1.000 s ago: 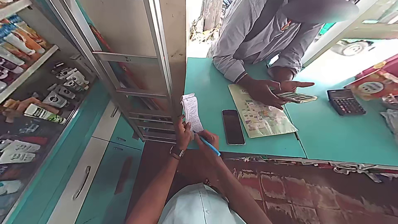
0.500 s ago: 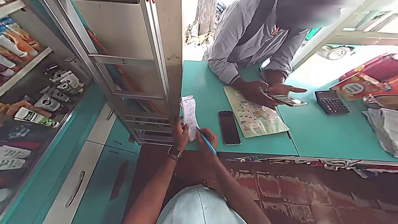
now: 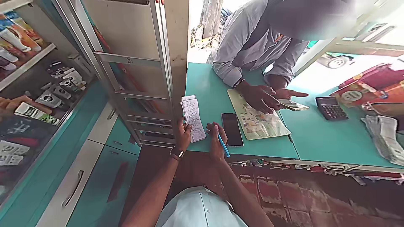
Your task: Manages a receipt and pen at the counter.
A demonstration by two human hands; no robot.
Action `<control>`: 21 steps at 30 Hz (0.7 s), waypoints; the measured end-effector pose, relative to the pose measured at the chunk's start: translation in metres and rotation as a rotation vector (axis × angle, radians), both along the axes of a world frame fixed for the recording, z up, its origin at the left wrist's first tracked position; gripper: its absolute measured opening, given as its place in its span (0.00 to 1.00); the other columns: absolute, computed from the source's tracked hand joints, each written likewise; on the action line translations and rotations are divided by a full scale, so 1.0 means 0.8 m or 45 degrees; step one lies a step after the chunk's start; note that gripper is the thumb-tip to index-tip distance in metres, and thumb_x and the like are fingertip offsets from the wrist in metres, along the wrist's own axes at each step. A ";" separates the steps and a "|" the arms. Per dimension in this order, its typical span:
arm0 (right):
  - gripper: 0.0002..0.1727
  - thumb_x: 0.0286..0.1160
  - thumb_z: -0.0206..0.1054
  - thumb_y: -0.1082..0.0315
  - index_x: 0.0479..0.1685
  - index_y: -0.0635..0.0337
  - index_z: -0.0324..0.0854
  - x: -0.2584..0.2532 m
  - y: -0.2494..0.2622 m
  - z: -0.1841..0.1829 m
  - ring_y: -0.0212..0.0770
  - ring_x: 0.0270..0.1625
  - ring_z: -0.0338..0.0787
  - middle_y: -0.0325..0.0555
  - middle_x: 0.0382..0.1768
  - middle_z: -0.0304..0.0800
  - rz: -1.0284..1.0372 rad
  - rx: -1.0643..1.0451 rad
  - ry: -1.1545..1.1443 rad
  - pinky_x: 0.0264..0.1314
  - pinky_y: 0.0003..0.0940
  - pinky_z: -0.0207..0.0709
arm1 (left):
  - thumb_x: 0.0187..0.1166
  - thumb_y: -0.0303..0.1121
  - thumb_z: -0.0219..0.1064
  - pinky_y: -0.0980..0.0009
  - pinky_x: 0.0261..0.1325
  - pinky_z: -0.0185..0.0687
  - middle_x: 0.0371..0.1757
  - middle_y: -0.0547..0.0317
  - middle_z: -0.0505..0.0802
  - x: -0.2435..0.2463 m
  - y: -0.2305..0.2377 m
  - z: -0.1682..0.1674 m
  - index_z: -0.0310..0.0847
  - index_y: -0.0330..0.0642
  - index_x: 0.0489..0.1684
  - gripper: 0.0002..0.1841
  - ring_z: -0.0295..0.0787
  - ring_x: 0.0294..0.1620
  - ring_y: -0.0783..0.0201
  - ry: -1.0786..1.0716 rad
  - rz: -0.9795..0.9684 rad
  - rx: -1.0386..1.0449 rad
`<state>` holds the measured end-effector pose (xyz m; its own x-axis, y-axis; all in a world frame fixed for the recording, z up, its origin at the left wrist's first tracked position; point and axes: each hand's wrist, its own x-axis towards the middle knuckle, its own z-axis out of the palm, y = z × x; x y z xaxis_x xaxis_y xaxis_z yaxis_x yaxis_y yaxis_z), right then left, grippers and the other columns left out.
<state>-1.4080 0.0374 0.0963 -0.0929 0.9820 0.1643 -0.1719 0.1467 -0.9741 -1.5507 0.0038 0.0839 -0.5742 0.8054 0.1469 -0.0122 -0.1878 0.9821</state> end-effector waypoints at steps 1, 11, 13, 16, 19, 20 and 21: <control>0.23 0.94 0.46 0.65 0.69 0.76 0.75 0.000 -0.001 0.003 0.44 0.58 0.95 0.57 0.56 0.93 0.019 -0.011 -0.021 0.63 0.38 0.89 | 0.83 0.21 0.56 0.65 0.57 0.91 0.50 0.42 0.92 0.000 0.000 0.001 0.59 0.24 0.80 0.25 0.95 0.48 0.62 -0.024 -0.001 0.009; 0.23 0.71 0.69 0.75 0.68 0.68 0.82 0.014 0.008 -0.008 0.36 0.47 0.95 0.49 0.48 0.97 0.359 0.265 -0.578 0.53 0.33 0.88 | 0.88 0.24 0.51 0.64 0.66 0.86 0.60 0.37 0.87 -0.001 0.003 0.000 0.59 0.23 0.81 0.24 0.90 0.58 0.60 -0.085 0.067 0.029; 0.23 0.70 0.70 0.74 0.67 0.68 0.83 0.009 0.009 -0.009 0.37 0.46 0.95 0.48 0.46 0.97 0.322 0.262 -0.605 0.52 0.35 0.88 | 0.89 0.26 0.51 0.63 0.72 0.82 0.67 0.33 0.84 -0.002 0.002 -0.001 0.58 0.23 0.84 0.26 0.87 0.66 0.57 -0.052 0.027 -0.010; 0.23 0.69 0.71 0.74 0.66 0.67 0.84 0.005 0.009 -0.009 0.37 0.45 0.95 0.49 0.45 0.97 0.253 0.267 -0.621 0.52 0.36 0.87 | 0.89 0.23 0.50 0.66 0.75 0.80 0.72 0.32 0.82 0.001 0.000 0.002 0.56 0.22 0.85 0.26 0.85 0.70 0.59 -0.068 -0.051 0.013; 0.21 0.68 0.71 0.73 0.63 0.68 0.85 0.003 0.007 -0.012 0.36 0.42 0.94 0.48 0.43 0.97 0.203 0.283 -0.605 0.49 0.34 0.87 | 0.86 0.21 0.50 0.67 0.70 0.84 0.67 0.35 0.86 0.001 0.000 0.002 0.59 0.21 0.83 0.25 0.89 0.64 0.62 -0.113 -0.062 0.060; 0.21 0.68 0.72 0.73 0.62 0.68 0.85 0.003 0.007 -0.014 0.35 0.43 0.94 0.48 0.43 0.97 0.205 0.286 -0.593 0.50 0.33 0.87 | 0.85 0.20 0.50 0.67 0.69 0.85 0.65 0.36 0.87 0.001 0.000 0.002 0.61 0.21 0.82 0.25 0.90 0.62 0.63 -0.119 -0.053 0.066; 0.20 0.68 0.72 0.73 0.62 0.67 0.85 0.005 0.006 -0.016 0.34 0.44 0.94 0.47 0.44 0.97 0.209 0.287 -0.583 0.50 0.32 0.87 | 0.85 0.20 0.50 0.68 0.68 0.86 0.62 0.38 0.88 0.002 -0.001 0.001 0.63 0.21 0.80 0.24 0.90 0.60 0.64 -0.123 -0.045 0.066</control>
<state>-1.4042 0.0426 0.0838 -0.3542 0.8935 0.2761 0.2246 0.3679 -0.9023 -1.5493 0.0030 0.0849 -0.5588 0.8184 0.1342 -0.1135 -0.2358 0.9651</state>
